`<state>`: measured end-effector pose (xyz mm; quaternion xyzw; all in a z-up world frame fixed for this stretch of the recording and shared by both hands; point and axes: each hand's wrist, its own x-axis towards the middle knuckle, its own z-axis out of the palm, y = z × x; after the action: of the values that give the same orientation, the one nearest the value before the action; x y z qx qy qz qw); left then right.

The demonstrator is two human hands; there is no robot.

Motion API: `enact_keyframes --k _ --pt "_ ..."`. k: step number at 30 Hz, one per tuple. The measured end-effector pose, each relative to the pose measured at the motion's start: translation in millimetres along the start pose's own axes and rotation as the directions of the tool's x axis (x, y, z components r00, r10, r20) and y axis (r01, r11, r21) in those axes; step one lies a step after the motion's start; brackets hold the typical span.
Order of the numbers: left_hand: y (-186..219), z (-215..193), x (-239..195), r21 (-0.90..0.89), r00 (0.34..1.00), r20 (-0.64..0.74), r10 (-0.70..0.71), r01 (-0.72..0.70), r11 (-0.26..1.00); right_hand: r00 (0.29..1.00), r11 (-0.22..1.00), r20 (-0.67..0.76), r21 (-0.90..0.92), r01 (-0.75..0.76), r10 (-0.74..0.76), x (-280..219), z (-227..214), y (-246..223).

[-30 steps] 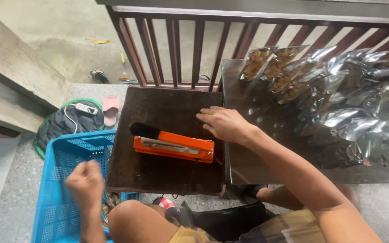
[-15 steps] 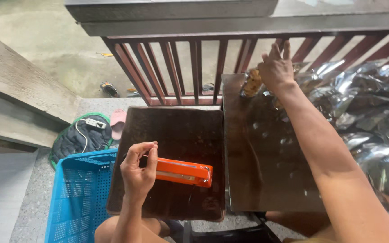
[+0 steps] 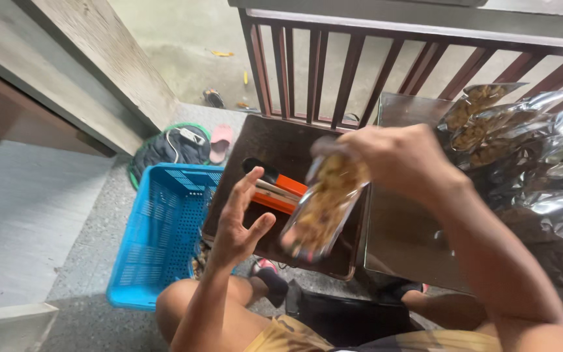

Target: The person sits on a low stool and uses a handheld heat sealer to seal the tops of clear plastic bags filled with snacks. After sealing each bag, the person places it into a blue plastic basket.

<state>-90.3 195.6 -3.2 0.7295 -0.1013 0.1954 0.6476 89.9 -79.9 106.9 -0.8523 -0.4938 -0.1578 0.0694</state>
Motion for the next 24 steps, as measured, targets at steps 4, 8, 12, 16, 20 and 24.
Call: enact_keyframes --k 4,8,12,16,20,24 --pt "-18 -16 -12 -0.603 0.908 0.37 -0.197 0.396 0.692 0.972 0.973 0.146 0.165 0.16 -0.184 52 23 -80" --pt "-47 -35 -34 -0.595 0.827 0.415 -0.38 0.563 0.574 0.885 0.903 0.466 0.375 -0.211 0.014 69 62 -95" --pt "-67 -58 -44 -0.502 0.652 0.375 -0.659 0.74 0.447 0.892 0.947 0.452 0.294 -0.131 -0.018 62 108 -80" --pt "-83 -57 -36 -0.437 0.539 0.345 -0.769 0.817 0.377 0.824 0.989 0.558 0.145 0.02 -0.099 67 134 -73" --pt "-103 -34 -21 -0.438 0.427 0.316 -0.847 0.858 0.269 0.672 0.993 0.74 0.104 -0.05 -0.044 74 140 -73" --pt "-114 -20 -15 -0.468 0.467 0.419 -0.779 0.846 0.256 0.723 0.994 0.683 0.104 0.043 -0.103 78 140 -73"
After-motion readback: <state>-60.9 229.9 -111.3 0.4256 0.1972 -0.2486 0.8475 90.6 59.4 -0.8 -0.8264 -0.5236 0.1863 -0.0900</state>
